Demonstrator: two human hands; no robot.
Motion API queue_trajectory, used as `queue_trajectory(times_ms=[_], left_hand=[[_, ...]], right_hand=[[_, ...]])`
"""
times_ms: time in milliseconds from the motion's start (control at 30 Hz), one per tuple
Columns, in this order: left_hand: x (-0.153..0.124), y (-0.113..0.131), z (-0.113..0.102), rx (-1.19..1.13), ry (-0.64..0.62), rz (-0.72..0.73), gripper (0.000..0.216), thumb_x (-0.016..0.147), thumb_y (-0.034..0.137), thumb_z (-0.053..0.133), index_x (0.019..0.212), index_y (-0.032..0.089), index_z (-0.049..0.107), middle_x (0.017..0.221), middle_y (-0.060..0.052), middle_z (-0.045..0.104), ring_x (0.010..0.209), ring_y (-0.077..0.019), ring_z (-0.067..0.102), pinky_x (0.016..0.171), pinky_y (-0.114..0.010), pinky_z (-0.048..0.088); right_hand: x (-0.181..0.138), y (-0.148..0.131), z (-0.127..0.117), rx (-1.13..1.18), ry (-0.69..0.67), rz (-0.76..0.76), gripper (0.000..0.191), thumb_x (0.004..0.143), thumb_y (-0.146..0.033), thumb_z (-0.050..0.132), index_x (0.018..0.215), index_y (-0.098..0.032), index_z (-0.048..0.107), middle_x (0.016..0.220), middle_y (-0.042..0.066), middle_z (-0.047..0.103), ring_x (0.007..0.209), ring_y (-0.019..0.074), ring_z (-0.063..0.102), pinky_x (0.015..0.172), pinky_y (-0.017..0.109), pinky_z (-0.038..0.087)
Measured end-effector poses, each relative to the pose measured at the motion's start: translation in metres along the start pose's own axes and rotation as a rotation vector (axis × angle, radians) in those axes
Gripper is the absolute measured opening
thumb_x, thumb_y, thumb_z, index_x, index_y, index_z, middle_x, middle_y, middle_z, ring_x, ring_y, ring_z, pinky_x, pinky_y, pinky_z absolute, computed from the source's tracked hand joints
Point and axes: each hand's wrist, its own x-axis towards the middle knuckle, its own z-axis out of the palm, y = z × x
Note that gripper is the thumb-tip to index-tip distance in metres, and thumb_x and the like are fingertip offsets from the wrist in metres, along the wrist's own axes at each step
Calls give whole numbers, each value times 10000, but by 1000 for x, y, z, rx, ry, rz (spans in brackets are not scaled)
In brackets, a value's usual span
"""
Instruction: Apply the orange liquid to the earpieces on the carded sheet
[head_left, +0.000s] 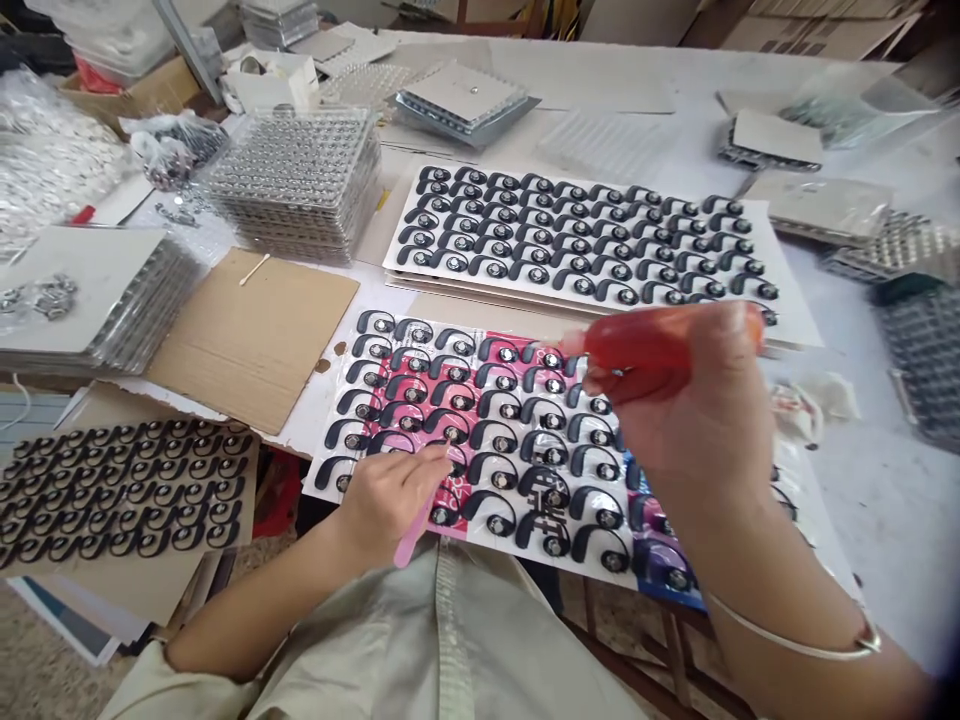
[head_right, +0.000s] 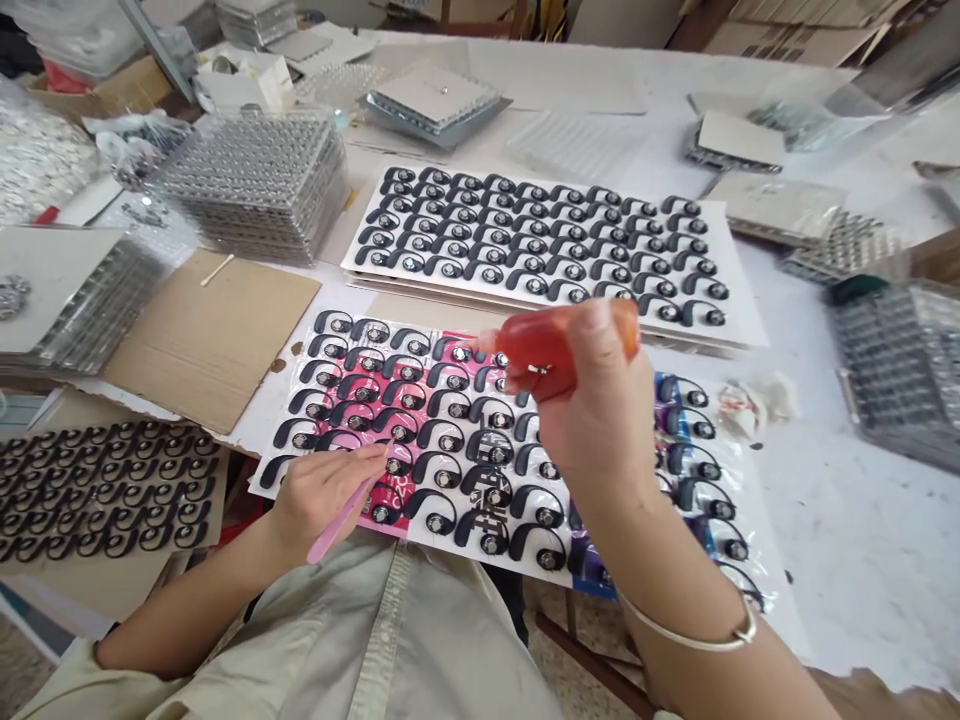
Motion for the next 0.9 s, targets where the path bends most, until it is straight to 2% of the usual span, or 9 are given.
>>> queue_trajectory(times_ms=[67, 167, 300, 433, 600, 900], left_hand=[[-2, -1, 1, 3, -3, 2, 164, 868, 57, 518, 992, 112, 610, 994, -107, 728, 812, -162, 715, 702, -243, 592], [-2, -1, 3, 24, -6, 19, 169, 870, 57, 499, 991, 106, 608, 1007, -110, 724, 782, -160, 713, 635, -241, 583], [3, 2, 2, 87, -14, 27, 170, 879, 44, 478, 961, 101, 615, 966, -105, 732, 726, -147, 705, 606, -247, 579], [9, 6, -2, 130, -24, 42, 164, 884, 64, 469, 919, 75, 628, 944, -122, 734, 655, -157, 694, 522, -259, 555], [13, 9, -6, 152, -69, 38, 240, 907, 96, 401, 897, 74, 639, 941, -126, 733, 598, -159, 674, 475, -274, 524], [10, 11, -2, 202, -59, 21, 183, 898, 102, 462, 858, 101, 640, 946, -109, 733, 585, -138, 656, 479, -256, 510]], right_hand=[[-13, 8, 3, -25, 6, 5, 380, 686, -527, 723, 792, -178, 619, 687, 33, 644, 574, 183, 654, 384, 274, 472], [-32, 23, 9, -131, 10, -39, 311, 686, -465, 745, 804, -194, 649, 741, 18, 637, 588, 171, 647, 405, 275, 474], [-46, 41, 19, -336, -109, -289, 214, 733, -396, 722, 816, -212, 652, 757, 13, 629, 673, 143, 602, 601, 304, 494], [-50, 51, 25, -428, -244, -455, 150, 743, -282, 707, 839, -206, 621, 734, 1, 610, 663, 130, 569, 616, 293, 466], [-50, 56, 25, -478, -288, -473, 147, 741, -261, 700, 845, -202, 613, 737, 13, 613, 651, 147, 576, 596, 304, 463], [-51, 57, 25, -561, -320, -488, 165, 749, -306, 695, 843, -201, 609, 720, 24, 613, 631, 157, 581, 565, 306, 469]])
